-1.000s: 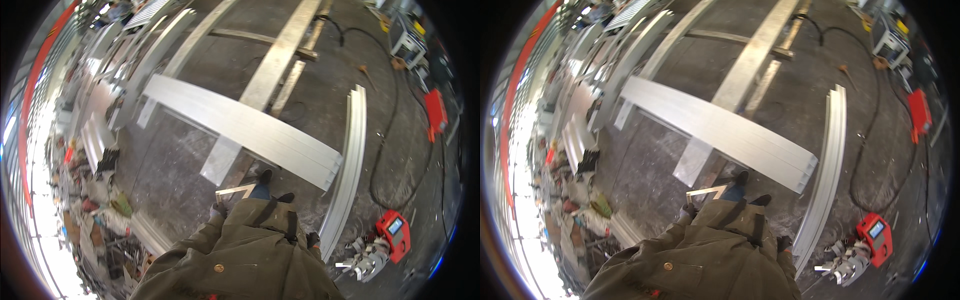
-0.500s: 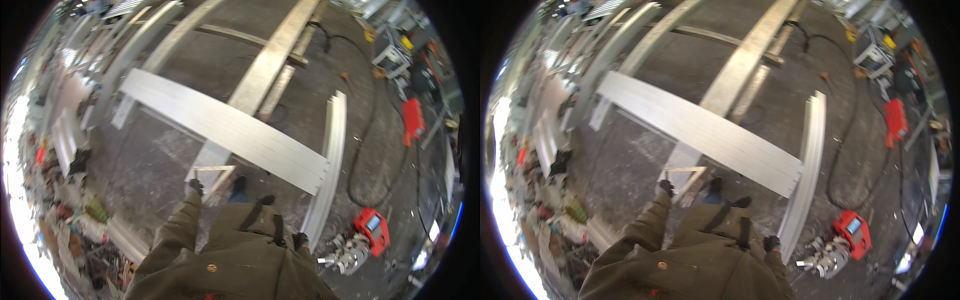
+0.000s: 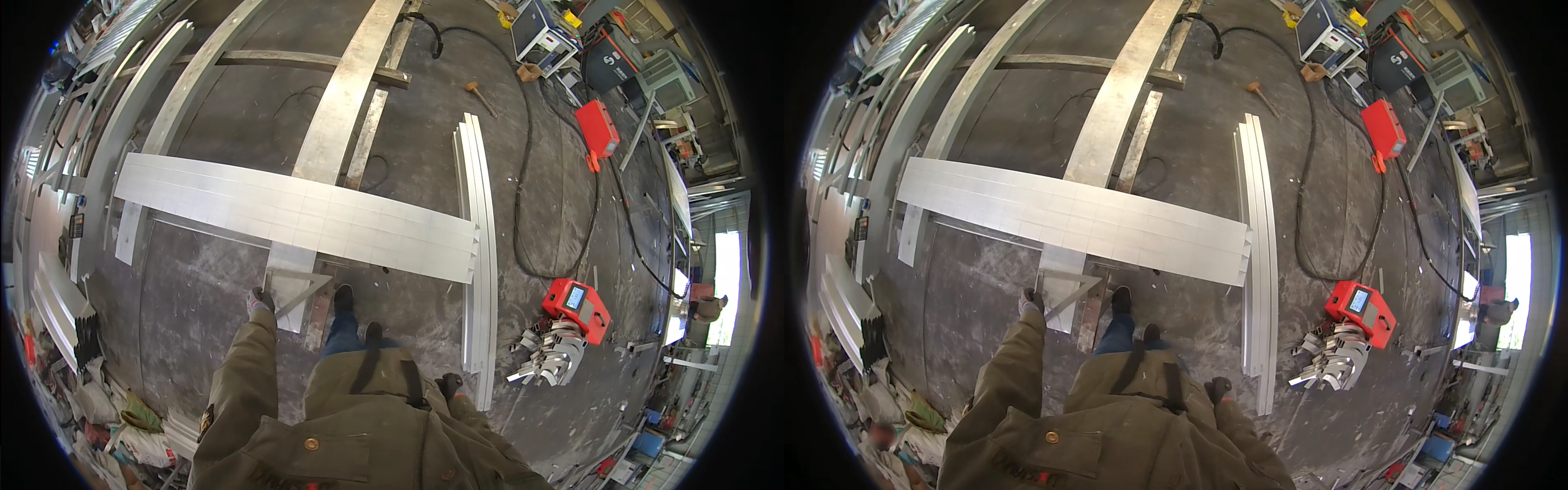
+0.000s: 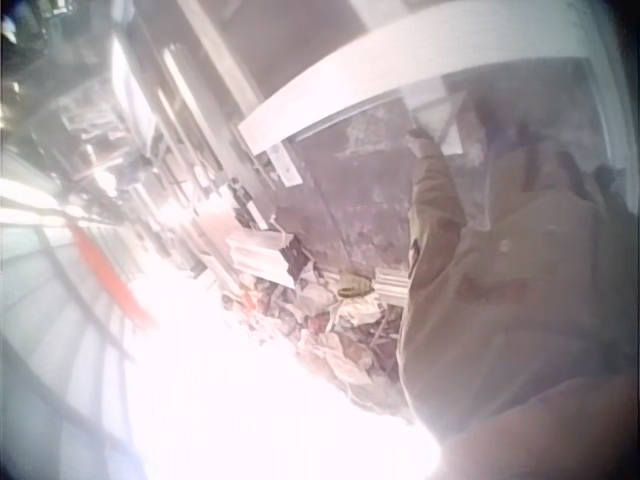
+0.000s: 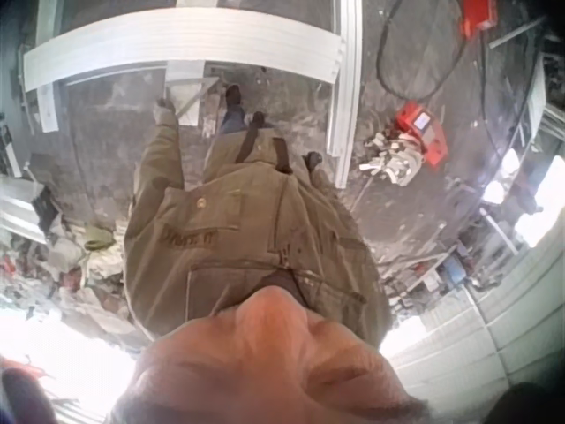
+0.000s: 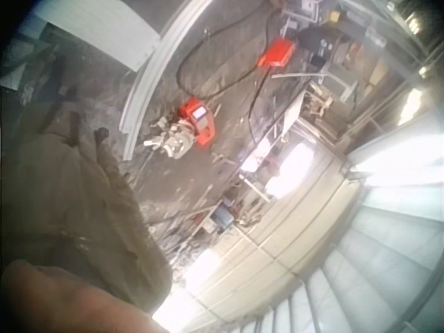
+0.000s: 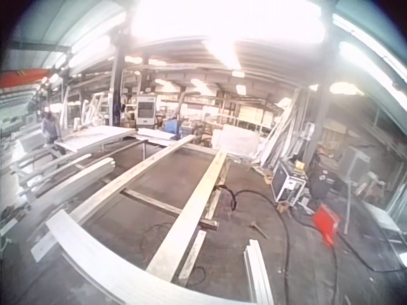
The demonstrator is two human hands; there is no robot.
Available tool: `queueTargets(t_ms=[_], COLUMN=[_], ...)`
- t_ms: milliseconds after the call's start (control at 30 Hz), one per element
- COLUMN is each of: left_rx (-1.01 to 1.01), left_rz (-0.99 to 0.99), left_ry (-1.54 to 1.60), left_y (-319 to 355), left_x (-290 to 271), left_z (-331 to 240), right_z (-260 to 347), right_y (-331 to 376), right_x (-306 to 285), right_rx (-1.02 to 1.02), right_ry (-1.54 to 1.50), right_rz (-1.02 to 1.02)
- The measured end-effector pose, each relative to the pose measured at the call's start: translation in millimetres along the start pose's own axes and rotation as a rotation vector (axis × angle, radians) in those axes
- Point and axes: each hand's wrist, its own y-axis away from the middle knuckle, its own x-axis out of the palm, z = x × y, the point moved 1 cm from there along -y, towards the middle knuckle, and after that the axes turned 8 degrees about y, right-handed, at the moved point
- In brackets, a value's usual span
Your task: The person uses a set square and a pencil to mark straight lines on a long white metal profile. They repeatedly reposition the set square along the profile and draw lines, then lift and reposition the profile to continue marking additional lines.
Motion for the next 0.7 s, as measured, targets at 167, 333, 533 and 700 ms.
queueTargets(t_ms=[167, 333, 533, 700], left_rx=[0.282, 0.045, -0.370, -0.338], left_rz=[-0.182, 0.012, 0.219, 0.403], left_ry=[0.045, 0.150, -0.054, 0.147], left_y=[41.9, 129.5, 250.2, 333.9], left_x=[-16.7, -47.3, -60.5, -79.8], left_z=[28.2, 96.9, 231.5, 298.5], right_z=[83.6, 98.2, 63.8, 70.7], right_y=[18.0, 14.5, 3.4, 2.6], right_x=[11.2, 27.5, 56.3, 75.5], right_rx=[0.459, 0.497, 0.589, 0.591], right_ry=[-0.498, -0.398, -0.292, -0.281], right_rz=[0.085, 0.159, 0.183, 0.185])
